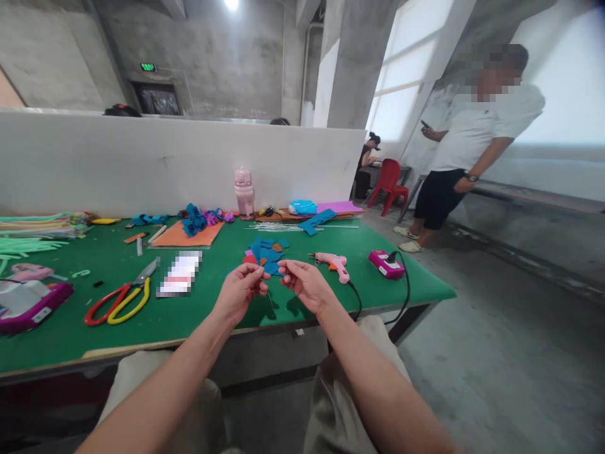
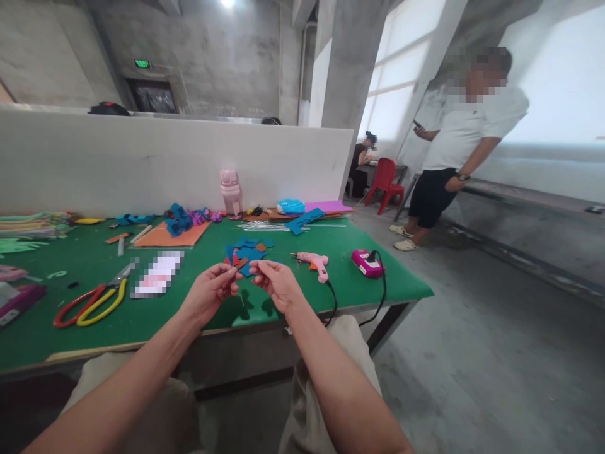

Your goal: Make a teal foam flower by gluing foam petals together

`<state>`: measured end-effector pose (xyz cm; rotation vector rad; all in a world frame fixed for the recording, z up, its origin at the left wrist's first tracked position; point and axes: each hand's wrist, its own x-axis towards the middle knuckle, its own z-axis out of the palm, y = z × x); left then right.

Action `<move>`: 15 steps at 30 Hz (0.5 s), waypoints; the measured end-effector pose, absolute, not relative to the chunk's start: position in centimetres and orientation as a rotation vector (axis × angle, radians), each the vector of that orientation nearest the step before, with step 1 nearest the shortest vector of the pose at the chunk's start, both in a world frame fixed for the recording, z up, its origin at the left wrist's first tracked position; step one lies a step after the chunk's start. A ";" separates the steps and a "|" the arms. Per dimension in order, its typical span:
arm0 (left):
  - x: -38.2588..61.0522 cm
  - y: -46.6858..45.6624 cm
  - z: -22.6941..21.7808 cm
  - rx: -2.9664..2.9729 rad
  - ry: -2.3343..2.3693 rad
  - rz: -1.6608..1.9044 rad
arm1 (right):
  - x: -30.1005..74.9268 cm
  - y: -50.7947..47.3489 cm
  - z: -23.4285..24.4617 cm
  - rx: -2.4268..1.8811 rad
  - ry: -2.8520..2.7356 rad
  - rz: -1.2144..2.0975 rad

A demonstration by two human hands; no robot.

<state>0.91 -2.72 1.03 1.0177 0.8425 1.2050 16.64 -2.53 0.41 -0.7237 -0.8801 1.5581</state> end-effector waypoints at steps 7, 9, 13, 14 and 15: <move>1.4 -1.5 0.9 1.084 0.905 1.166 | 16.8 -1.8 0.4 -0.735 -0.873 1.492; 1.6 -1.0 1.1 1.097 0.907 1.141 | 17.1 -1.7 0.5 -0.775 -0.853 1.449; 1.5 -0.1 1.4 1.127 0.933 1.093 | 17.8 -1.5 0.1 -0.826 -0.844 1.408; 1.4 0.1 1.5 1.133 0.942 1.084 | 17.9 -1.4 -0.1 -0.822 -0.858 1.389; 1.2 0.4 1.4 1.136 0.950 1.079 | 18.1 -1.3 -0.3 -0.822 -0.883 1.355</move>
